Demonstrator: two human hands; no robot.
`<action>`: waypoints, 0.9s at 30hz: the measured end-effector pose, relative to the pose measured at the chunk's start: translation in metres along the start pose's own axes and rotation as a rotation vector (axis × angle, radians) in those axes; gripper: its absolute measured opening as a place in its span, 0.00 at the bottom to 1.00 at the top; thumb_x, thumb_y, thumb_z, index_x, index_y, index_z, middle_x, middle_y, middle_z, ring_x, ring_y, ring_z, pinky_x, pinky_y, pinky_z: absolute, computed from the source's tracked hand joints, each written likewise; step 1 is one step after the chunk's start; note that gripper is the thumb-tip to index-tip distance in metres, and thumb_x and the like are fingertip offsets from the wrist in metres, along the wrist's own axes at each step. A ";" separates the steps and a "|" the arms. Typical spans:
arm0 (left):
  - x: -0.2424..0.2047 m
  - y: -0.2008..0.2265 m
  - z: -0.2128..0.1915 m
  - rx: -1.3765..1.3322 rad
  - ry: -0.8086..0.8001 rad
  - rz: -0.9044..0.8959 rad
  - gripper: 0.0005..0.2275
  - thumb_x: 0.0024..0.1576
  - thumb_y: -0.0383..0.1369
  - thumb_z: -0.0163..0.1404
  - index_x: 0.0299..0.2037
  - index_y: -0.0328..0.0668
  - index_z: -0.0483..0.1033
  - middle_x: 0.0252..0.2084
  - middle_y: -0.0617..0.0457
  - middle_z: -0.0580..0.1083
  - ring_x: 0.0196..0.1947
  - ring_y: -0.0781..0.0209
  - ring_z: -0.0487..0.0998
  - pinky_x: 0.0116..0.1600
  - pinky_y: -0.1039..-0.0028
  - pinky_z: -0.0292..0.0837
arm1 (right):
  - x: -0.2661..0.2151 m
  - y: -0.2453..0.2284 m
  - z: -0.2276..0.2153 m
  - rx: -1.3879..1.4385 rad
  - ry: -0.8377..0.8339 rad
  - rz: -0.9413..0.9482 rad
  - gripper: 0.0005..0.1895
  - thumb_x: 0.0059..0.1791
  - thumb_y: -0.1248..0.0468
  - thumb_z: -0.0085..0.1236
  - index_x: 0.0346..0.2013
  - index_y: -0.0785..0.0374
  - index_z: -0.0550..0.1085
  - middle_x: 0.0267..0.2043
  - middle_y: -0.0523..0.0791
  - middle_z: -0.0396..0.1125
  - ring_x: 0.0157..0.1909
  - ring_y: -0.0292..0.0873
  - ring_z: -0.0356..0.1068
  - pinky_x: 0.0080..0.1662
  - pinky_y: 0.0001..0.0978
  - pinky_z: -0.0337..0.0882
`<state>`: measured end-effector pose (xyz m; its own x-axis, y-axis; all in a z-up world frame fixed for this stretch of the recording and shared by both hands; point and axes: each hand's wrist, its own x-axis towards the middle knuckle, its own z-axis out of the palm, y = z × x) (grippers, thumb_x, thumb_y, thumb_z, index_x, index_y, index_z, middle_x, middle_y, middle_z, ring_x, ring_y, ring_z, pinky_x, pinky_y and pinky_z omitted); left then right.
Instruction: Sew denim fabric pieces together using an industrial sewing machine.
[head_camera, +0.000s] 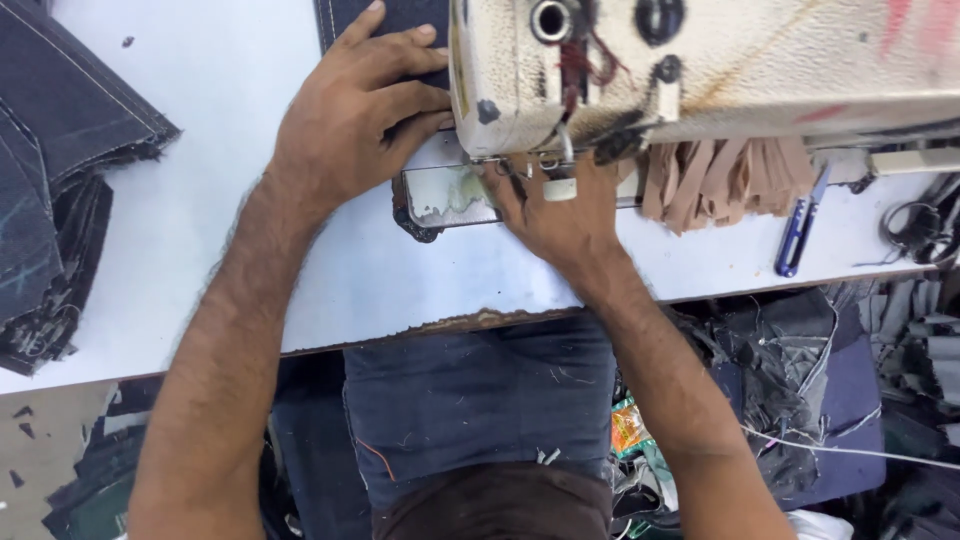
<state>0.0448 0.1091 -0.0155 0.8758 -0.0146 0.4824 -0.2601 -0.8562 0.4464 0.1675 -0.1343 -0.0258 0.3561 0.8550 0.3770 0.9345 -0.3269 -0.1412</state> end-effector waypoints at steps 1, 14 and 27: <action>-0.001 0.000 0.001 0.050 0.000 -0.004 0.06 0.62 0.31 0.63 0.47 0.42 0.83 0.62 0.52 0.76 0.72 0.53 0.70 0.81 0.48 0.53 | 0.000 0.000 -0.002 0.024 -0.014 0.012 0.17 0.56 0.50 0.63 0.53 0.56 0.79 0.51 0.54 0.73 0.51 0.57 0.73 0.47 0.57 0.71; -0.023 0.073 0.003 0.159 0.070 -0.136 0.08 0.61 0.32 0.65 0.45 0.41 0.82 0.53 0.51 0.79 0.65 0.52 0.75 0.77 0.53 0.63 | -0.068 -0.015 -0.072 0.203 0.237 0.212 0.15 0.48 0.74 0.67 0.48 0.63 0.78 0.46 0.47 0.71 0.52 0.51 0.68 0.55 0.44 0.70; -0.022 0.084 0.002 0.191 0.059 -0.163 0.06 0.61 0.32 0.63 0.43 0.40 0.83 0.52 0.50 0.79 0.63 0.53 0.76 0.75 0.53 0.65 | -0.033 0.082 -0.103 0.221 0.321 0.455 0.06 0.58 0.70 0.59 0.49 0.69 0.77 0.43 0.52 0.73 0.39 0.44 0.77 0.36 0.30 0.77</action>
<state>0.0043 0.0370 0.0098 0.8734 0.1569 0.4610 -0.0310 -0.9269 0.3740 0.2320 -0.2308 0.0449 0.7344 0.4726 0.4870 0.6787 -0.5108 -0.5277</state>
